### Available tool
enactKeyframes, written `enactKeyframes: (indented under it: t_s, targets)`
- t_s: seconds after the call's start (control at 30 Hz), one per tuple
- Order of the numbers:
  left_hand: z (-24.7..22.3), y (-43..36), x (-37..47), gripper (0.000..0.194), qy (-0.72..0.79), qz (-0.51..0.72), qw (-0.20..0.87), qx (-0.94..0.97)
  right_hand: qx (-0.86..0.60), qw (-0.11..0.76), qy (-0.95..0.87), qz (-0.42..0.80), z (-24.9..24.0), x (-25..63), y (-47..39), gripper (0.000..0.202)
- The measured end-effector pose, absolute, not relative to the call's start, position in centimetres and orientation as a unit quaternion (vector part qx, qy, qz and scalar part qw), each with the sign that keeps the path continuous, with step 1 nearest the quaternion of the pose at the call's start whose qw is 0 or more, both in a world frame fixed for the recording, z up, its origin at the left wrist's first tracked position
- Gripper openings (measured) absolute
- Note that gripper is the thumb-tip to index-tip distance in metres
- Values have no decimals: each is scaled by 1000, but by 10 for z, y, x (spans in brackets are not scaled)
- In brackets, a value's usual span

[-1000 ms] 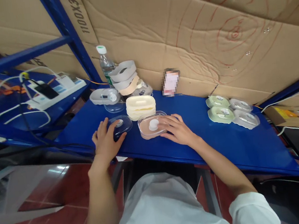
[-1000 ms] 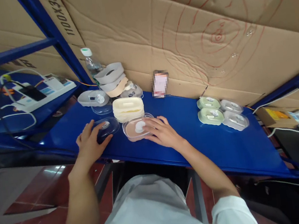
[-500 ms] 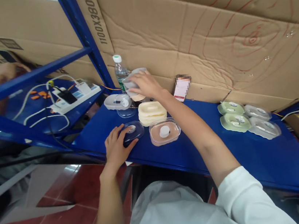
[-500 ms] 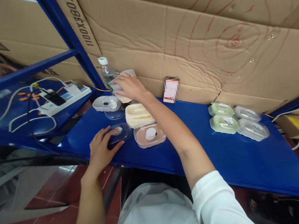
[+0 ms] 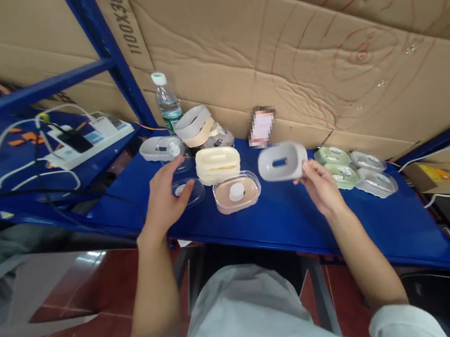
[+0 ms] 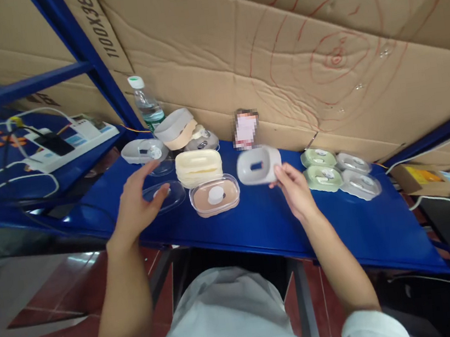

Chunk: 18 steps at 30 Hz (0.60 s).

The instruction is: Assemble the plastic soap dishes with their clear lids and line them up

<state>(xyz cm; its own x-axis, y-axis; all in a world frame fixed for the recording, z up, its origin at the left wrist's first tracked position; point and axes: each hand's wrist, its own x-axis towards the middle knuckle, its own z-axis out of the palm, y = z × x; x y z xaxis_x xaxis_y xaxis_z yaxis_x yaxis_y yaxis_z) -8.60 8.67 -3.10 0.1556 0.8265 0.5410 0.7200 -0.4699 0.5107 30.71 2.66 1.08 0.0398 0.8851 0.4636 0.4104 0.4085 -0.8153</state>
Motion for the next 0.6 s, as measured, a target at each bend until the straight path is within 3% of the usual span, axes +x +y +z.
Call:
enactKeyframes:
  t_s: [0.23, 0.37, 0.5, 0.6]
  targets:
    - [-21, 146, -70, 34, 447, 324, 63, 831, -609, 470, -603, 214, -65, 352, -65, 41]
    - [-15, 145, -72, 39, 429, 332, 98, 835, -673, 427, -583, 154, -62, 357, -88, 37]
    - [5, 129, -77, 50, 432, 350, 82, 827, -717, 379, -585, -7, -54, 345, -95, 41]
    - [22, 94, -70, 39, 434, 400, 53, 805, -661, 285, -690, -72, -55, 326, -90, 48]
